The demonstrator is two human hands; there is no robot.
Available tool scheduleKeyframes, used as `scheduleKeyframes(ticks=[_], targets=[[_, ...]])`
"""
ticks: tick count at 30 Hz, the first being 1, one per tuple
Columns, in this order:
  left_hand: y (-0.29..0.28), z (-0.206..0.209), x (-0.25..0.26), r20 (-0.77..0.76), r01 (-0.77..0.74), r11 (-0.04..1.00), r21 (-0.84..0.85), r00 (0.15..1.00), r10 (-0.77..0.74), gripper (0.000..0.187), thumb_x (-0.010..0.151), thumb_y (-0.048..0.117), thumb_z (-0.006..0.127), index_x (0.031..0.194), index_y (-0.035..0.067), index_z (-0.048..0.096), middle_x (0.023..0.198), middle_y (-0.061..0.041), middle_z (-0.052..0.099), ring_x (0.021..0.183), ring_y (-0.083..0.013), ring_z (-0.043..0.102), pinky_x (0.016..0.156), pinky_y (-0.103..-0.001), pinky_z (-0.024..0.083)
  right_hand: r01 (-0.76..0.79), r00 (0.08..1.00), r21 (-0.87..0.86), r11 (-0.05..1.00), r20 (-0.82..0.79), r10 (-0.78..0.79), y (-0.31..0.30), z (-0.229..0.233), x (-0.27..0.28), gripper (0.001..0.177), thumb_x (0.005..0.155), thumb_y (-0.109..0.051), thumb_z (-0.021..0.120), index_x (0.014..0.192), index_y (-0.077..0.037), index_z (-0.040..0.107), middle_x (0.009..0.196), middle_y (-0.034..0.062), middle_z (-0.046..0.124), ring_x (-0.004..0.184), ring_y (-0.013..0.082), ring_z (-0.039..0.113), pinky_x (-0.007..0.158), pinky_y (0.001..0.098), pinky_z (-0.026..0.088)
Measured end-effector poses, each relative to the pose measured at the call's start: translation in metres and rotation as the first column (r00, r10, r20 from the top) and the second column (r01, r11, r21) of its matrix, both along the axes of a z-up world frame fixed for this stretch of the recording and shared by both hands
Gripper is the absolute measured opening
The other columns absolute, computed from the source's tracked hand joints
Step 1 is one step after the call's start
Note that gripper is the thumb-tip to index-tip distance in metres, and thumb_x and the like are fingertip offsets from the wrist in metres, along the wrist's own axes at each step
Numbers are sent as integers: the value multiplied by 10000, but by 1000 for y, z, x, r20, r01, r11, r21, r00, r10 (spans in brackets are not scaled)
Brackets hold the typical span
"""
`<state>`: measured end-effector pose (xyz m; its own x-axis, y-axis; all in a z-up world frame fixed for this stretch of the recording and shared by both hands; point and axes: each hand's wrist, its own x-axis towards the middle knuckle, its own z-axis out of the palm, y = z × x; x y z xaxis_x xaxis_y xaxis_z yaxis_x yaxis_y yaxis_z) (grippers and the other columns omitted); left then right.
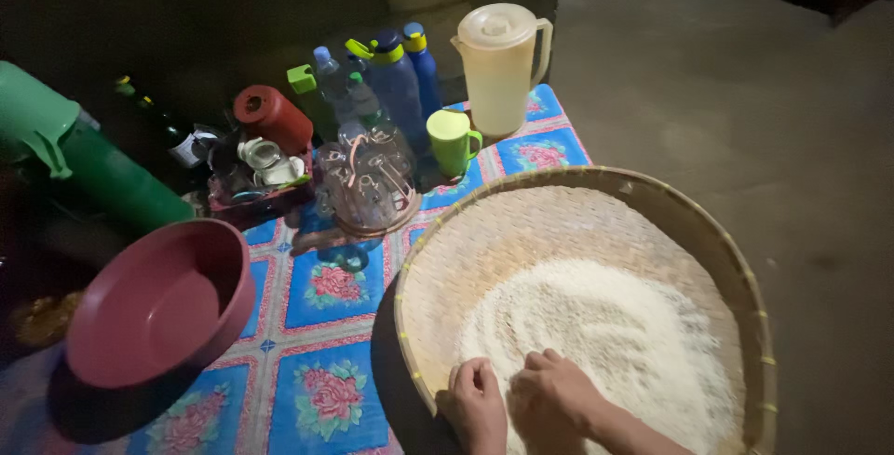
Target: The person sorts white rice in a large woven basket by hand, picking out small debris and moving the grains around. The task is performed continuously throughout the clip.
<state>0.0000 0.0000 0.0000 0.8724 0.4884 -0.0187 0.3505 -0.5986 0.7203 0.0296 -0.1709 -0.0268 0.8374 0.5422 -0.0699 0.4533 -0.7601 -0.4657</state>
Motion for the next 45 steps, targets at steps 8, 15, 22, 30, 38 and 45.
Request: scheduleKeyframes(ticks=[8, 15, 22, 30, 38, 45], targets=[[0, 0, -8, 322, 49, 997, -62, 947, -26, 178, 914, 202, 648, 838, 55, 713, 850, -96, 720, 764, -277, 684, 704, -392, 519, 682, 636, 365, 634, -723, -269, -77, 9, -5, 241, 896, -148, 584, 844, -12, 776, 898, 179, 731, 852, 256, 669, 824, 404, 548], [-1, -4, 1, 237, 6, 990, -141, 971, 28, 174, 915, 221, 648, 879, 66, 719, 882, -111, 710, 777, -276, 688, 708, -386, 536, 336, 911, 79, 938, -278, -304, -108, 80, -27, 228, 873, -36, 565, 1036, -79, 718, 997, 76, 762, 911, 186, 733, 777, 322, 631], [-1, -4, -4, 229, 32, 998, 56, 972, -44, 186, 899, 271, 626, 852, 137, 746, 924, -34, 749, 842, -271, 691, 795, -449, 470, 468, 852, 59, 882, -293, -433, -110, 127, -54, 179, 974, -77, 555, 1017, -88, 729, 1006, 95, 785, 947, 219, 752, 812, 345, 605], [-2, 4, -7, 178, 49, 999, 21, 983, -52, 191, 914, 273, 613, 882, 140, 747, 983, -21, 755, 875, -254, 701, 834, -412, 503, 346, 869, -14, 938, -373, -326, -123, 94, -82, 251, 1000, -142, 522, 1146, -160, 725, 1191, 55, 736, 1077, 206, 747, 932, 324, 610], [-3, 11, -6, 160, 42, 998, 38, 986, -48, 227, 907, 287, 607, 868, 129, 766, 936, -48, 756, 849, -297, 703, 795, -435, 512, 32, 870, -2, 999, -493, -29, -98, 94, -108, 350, 942, -143, 640, 1290, -144, 676, 1286, 67, 678, 1210, 206, 630, 1053, 367, 499], [-2, 14, -7, 156, 27, 1000, 13, 987, -29, 292, 948, 307, 567, 910, 108, 778, 954, -85, 758, 837, -325, 695, 800, -444, 513, 141, 714, 120, 983, -700, -17, -75, 118, -109, 301, 879, -133, 589, 1108, -134, 783, 1150, 73, 726, 1117, 219, 710, 972, 335, 553]])
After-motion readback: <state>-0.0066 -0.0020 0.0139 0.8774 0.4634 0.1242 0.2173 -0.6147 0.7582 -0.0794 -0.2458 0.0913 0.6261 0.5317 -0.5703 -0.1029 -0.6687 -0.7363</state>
